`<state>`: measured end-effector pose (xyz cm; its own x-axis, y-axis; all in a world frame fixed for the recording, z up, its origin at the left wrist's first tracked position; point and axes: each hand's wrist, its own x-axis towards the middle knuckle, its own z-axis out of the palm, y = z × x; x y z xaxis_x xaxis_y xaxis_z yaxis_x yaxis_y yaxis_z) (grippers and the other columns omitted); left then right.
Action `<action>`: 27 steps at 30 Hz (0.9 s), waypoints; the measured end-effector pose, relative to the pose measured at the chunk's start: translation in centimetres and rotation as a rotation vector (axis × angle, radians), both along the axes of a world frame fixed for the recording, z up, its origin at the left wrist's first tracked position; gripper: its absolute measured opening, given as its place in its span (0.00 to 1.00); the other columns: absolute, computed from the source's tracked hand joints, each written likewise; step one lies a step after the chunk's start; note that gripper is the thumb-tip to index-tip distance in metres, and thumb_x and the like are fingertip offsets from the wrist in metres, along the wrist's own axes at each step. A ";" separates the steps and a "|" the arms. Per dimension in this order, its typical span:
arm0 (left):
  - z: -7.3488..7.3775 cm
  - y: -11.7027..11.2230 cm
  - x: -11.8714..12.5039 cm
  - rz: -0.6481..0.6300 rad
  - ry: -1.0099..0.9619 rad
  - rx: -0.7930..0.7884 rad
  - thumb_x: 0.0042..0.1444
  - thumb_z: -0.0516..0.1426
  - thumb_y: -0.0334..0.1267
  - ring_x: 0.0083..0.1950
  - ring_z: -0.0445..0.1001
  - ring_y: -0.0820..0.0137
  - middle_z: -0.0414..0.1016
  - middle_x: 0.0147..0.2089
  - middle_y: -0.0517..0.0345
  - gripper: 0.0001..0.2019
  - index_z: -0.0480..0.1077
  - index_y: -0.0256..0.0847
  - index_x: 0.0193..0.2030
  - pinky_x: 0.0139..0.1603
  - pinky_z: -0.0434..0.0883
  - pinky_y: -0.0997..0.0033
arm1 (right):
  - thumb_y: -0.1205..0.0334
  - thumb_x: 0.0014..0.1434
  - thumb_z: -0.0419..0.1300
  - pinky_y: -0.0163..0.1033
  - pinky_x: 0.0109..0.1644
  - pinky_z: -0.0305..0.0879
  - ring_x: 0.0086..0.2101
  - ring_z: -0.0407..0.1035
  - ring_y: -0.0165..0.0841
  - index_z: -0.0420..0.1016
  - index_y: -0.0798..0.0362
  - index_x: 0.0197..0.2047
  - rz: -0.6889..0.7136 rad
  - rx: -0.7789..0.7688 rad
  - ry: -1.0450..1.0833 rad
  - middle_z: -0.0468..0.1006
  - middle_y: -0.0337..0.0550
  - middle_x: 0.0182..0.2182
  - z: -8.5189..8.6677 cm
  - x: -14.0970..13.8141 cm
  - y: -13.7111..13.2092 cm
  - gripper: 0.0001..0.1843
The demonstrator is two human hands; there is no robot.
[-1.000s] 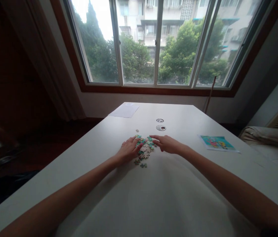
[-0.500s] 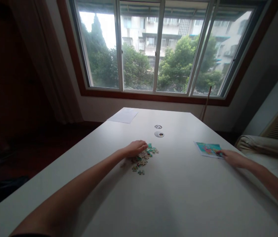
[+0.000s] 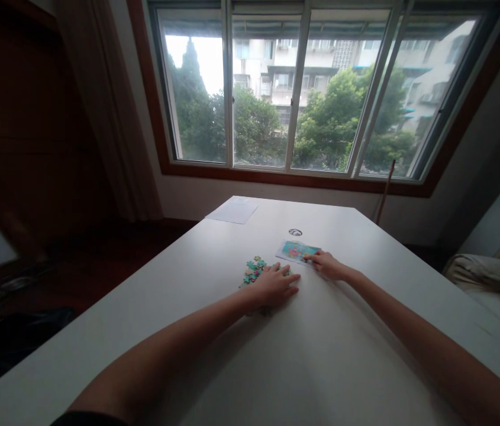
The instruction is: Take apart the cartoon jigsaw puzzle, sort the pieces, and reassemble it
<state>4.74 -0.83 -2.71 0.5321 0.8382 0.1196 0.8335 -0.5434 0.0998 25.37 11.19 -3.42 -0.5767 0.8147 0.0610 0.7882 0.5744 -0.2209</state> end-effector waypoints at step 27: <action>1.8 -10.1 -10.7 0.176 -0.005 0.008 0.50 0.48 0.62 0.65 0.40 0.50 0.42 0.66 0.47 0.37 0.47 0.45 0.63 0.59 0.45 0.44 | 0.45 0.61 0.37 0.49 0.61 0.37 0.61 0.36 0.41 0.46 0.45 0.63 0.549 -0.103 0.089 0.41 0.44 0.63 2.2 -12.7 -7.3 0.29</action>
